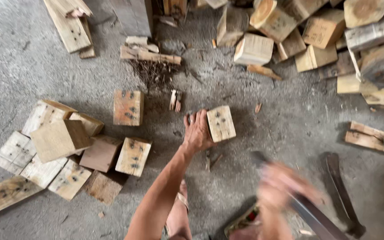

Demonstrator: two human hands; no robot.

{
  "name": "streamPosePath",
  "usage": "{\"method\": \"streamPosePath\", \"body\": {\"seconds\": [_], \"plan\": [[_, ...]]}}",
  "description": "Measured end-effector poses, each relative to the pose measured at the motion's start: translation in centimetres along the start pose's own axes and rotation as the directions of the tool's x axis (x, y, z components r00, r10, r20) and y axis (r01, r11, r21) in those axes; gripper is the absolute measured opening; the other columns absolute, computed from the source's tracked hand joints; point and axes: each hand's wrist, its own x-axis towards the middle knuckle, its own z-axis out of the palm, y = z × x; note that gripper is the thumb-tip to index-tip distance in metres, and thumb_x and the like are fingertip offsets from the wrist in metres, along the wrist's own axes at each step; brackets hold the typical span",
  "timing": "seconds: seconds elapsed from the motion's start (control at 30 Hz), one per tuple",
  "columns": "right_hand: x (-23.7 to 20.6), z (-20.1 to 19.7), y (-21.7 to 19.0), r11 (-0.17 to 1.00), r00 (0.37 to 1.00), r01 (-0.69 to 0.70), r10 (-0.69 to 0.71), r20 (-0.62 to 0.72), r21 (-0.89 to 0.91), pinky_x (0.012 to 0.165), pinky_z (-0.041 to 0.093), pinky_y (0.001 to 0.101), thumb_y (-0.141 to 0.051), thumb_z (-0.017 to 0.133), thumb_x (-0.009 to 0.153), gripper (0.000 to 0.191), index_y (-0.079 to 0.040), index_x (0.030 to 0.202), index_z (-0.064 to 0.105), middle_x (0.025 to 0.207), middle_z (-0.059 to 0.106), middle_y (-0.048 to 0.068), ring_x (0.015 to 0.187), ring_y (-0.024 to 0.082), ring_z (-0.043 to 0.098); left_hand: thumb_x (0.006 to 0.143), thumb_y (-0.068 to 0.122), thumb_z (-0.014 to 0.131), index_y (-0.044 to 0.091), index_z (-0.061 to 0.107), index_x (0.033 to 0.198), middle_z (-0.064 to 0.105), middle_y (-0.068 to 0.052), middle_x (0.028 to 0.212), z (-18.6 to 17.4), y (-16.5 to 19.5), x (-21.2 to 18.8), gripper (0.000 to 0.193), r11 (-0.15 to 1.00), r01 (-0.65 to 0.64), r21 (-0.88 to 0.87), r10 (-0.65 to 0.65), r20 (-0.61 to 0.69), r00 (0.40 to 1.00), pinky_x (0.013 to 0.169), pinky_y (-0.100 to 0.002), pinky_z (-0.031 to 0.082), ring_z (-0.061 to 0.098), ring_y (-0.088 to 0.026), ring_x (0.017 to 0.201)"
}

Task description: The person repeatedly strikes small wooden blocks with a hammer to split them into smaller pieces. The person holds each block with one hand and swings the hammer with the other, then discards the split pieces onto the floor.

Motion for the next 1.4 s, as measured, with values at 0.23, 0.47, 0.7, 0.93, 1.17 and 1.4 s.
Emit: {"method": "streamPosePath", "body": {"seconds": [0.23, 0.47, 0.7, 0.93, 1.17, 1.4], "plan": [[-7.1, -5.6, 7.5, 0.584, 0.768, -0.613, 0.599, -0.227, -0.532, 0.04, 0.039, 0.0308, -0.012, 0.072, 0.092, 0.021, -0.005, 0.078, 0.059, 0.055, 0.055, 0.004, 0.042, 0.012, 0.051, 0.042, 0.046, 0.102, 0.004, 0.013, 0.156, 0.038, -0.019, 0.152, 0.0, 1.1, 0.3, 0.15, 0.997, 0.072, 0.006, -0.072, 0.067, 0.995, 0.12, -0.068, 0.015, 0.036, -0.041, 0.141], [-3.6, -4.8, -0.4, 0.918, 0.934, -0.358, 0.349, -0.077, -0.174, 0.051, 0.05, 0.0326, -0.011, 0.069, 0.098, 0.015, -0.011, 0.099, 0.054, 0.071, 0.059, 0.003, 0.055, 0.011, 0.055, 0.043, 0.041, 0.102, 0.002, 0.013, 0.153, 0.038, -0.019, 0.151, 0.9, 0.7, 0.1, 0.147, 0.998, 0.059, -0.038, -0.057, 0.053, 0.997, 0.118, -0.069, 0.016, 0.034, -0.042, 0.142], [-3.9, -4.9, 8.1, 0.557, 0.833, -0.397, 0.552, -0.033, -0.73, 0.051, 0.047, 0.032, -0.018, 0.075, 0.1, 0.02, -0.01, 0.09, 0.061, 0.065, 0.058, 0.003, 0.054, 0.012, 0.056, 0.04, 0.042, 0.1, 0.005, 0.013, 0.156, 0.037, -0.015, 0.155, 0.2, 1.7, 0.2, 0.149, 0.997, 0.074, -0.02, -0.073, 0.057, 0.996, 0.121, -0.065, 0.016, 0.037, -0.037, 0.142], [-7.6, -9.5, 6.1, 0.444, 0.5, -0.862, 0.82, -0.278, -0.243, 0.038, 0.037, 0.0311, -0.02, 0.069, 0.094, 0.021, -0.007, 0.08, 0.059, 0.053, 0.047, 0.001, 0.041, 0.012, 0.046, 0.05, 0.047, 0.099, 0.001, 0.016, 0.151, 0.041, -0.02, 0.149, -1.7, 2.1, -2.3, 0.138, 0.998, 0.07, -0.008, -0.069, 0.062, 0.996, 0.119, -0.065, 0.017, 0.037, -0.038, 0.139], [-11.4, -10.7, 4.9, -0.344, 0.518, -0.63, 0.482, 0.707, 0.696, 0.037, 0.047, 0.0222, -0.009, 0.061, 0.101, 0.023, -0.007, 0.082, 0.049, 0.057, 0.047, -0.002, 0.044, 0.007, 0.054, 0.05, 0.038, 0.095, -0.005, 0.021, 0.151, 0.047, -0.024, 0.141, -5.7, -3.0, -10.1, 0.132, 0.941, 0.305, 0.143, -0.259, -0.274, 0.926, 0.12, -0.062, 0.016, 0.04, -0.041, 0.138], [-11.6, -9.0, 4.0, -0.4, 0.473, -0.744, 0.251, 0.845, 0.535, 0.037, 0.047, 0.0228, 0.002, 0.061, 0.094, 0.024, -0.008, 0.083, 0.042, 0.056, 0.05, -0.001, 0.042, 0.006, 0.051, 0.065, 0.038, 0.089, 0.009, 0.036, 0.15, 0.037, -0.034, 0.154, -6.7, -5.7, -12.2, 0.104, 0.848, 0.349, 0.399, -0.087, -0.544, 0.834, 0.125, -0.064, 0.01, 0.029, -0.049, 0.149]]}}
